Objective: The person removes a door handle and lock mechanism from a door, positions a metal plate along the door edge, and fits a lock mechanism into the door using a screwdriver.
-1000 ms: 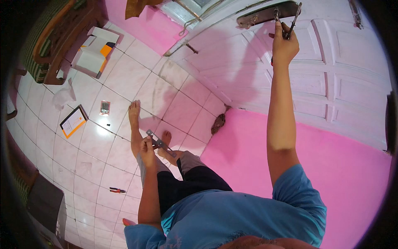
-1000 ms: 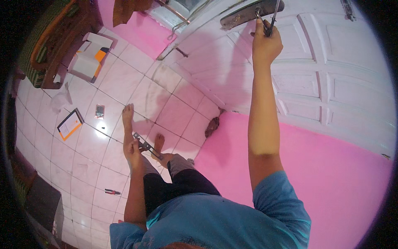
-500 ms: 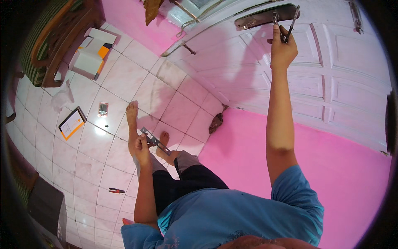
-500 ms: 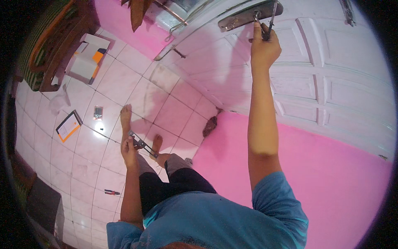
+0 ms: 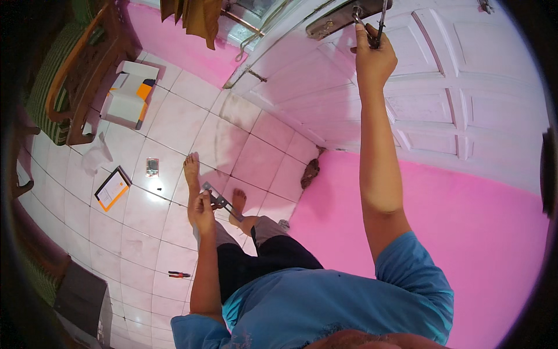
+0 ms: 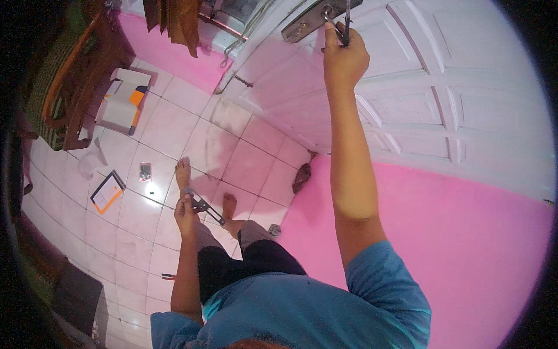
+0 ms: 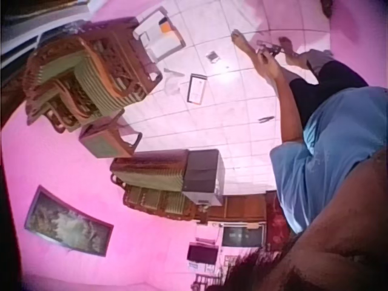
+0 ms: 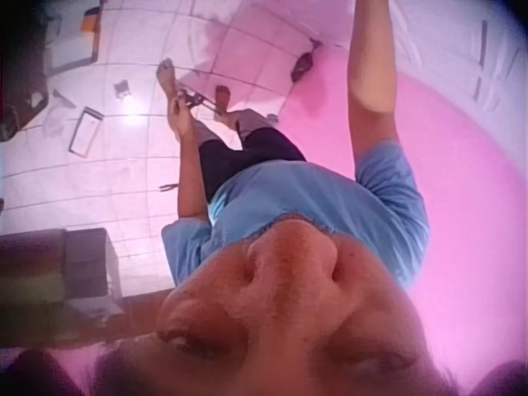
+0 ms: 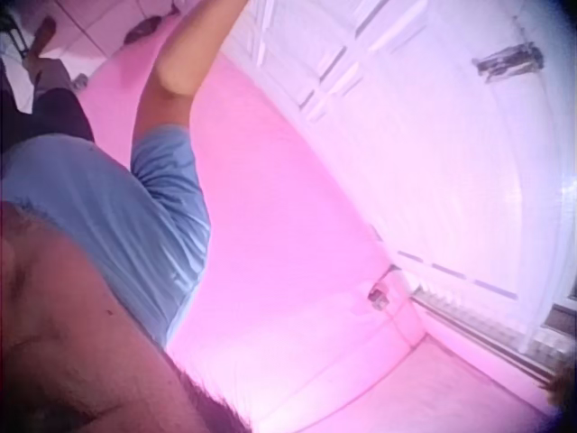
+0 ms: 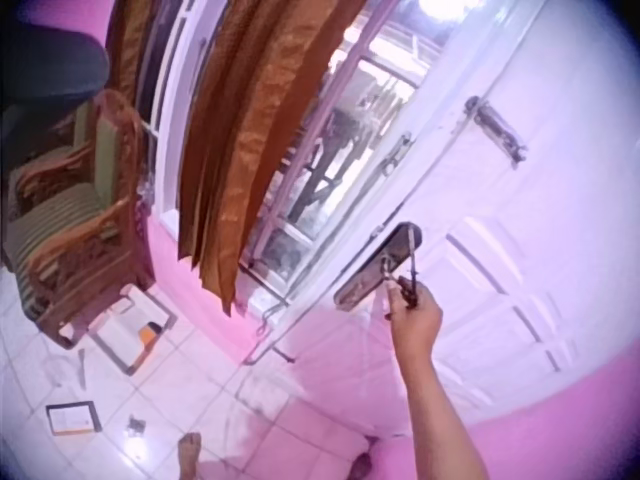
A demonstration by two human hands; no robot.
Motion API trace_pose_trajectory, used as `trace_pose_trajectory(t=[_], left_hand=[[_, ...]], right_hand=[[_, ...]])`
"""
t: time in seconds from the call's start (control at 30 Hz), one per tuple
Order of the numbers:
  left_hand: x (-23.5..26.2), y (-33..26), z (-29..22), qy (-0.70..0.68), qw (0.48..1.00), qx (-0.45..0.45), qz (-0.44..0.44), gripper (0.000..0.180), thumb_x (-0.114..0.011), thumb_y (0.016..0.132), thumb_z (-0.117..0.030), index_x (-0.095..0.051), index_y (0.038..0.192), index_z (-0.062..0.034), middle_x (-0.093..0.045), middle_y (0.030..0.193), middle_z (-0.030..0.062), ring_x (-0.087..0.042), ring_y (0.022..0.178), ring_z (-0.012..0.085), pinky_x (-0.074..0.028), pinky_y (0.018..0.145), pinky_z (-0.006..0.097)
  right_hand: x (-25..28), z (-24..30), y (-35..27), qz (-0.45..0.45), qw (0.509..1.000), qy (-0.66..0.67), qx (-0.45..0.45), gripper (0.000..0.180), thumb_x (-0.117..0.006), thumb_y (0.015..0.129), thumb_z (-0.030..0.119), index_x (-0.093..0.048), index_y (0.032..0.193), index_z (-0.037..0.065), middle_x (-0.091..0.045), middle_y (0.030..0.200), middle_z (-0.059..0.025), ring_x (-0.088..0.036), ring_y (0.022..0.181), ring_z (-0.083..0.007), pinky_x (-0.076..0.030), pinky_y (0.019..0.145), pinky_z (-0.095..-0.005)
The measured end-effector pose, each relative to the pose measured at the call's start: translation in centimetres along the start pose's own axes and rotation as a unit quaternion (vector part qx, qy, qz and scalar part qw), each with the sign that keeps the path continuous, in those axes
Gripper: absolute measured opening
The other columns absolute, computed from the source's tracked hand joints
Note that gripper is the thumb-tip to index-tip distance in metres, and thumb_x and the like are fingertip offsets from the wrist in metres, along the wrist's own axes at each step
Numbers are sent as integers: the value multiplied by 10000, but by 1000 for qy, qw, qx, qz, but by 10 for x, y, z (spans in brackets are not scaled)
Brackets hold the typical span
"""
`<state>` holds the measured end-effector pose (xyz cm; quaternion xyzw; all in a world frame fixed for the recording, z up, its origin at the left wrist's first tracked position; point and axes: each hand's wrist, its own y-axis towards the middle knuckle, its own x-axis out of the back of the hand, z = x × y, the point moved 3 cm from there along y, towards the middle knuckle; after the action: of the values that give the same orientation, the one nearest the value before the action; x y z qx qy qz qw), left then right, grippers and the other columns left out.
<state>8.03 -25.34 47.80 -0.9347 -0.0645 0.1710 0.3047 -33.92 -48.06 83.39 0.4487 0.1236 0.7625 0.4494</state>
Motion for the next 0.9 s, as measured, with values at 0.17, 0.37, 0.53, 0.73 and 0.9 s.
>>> trace_pose_trajectory(t=[0.17,0.37,0.53,0.73,0.9], left_hand=[[-16,-7,-12,60,998,2,-3,297,-591,1026,-282,-659,969,2,-652,880,69,-625,671,129,-584,589,289],[-18,-10,-11,58,998,5,-8,310,-584,1029,-290,-662,965,4,-663,915,78,-634,707,133,-590,596,288],[-15,-10,-10,71,997,13,-5,318,-581,1029,-294,-658,962,7,-666,948,90,-633,711,136,-595,597,290],[-16,-8,-12,68,997,15,-20,347,-594,1021,-318,-658,962,18,-658,934,89,-629,704,141,-592,590,286],[-27,-4,-30,82,997,9,0,339,-603,1016,-328,-657,949,1,-621,850,57,-620,678,136,-596,581,294]], right_hand=[[2,-4,2,3,1000,-5,-14,388,-773,869,351,-742,1028,-2,-753,899,-134,-725,665,-233,-560,620,-328],[-1,-6,1,-13,1000,3,0,349,-775,867,333,-749,1009,16,-750,891,-137,-731,720,-259,-556,643,-333],[0,-2,3,-12,999,-19,22,345,-771,875,333,-739,989,10,-741,847,-128,-720,659,-247,-547,631,-336],[2,4,-9,0,1000,-8,3,371,-767,881,355,-729,1001,7,-733,857,-123,-706,621,-230,-534,607,-329],[5,10,-19,-13,999,-12,40,362,-768,884,343,-724,1005,5,-734,882,-112,-687,597,-198,-526,595,-307]])
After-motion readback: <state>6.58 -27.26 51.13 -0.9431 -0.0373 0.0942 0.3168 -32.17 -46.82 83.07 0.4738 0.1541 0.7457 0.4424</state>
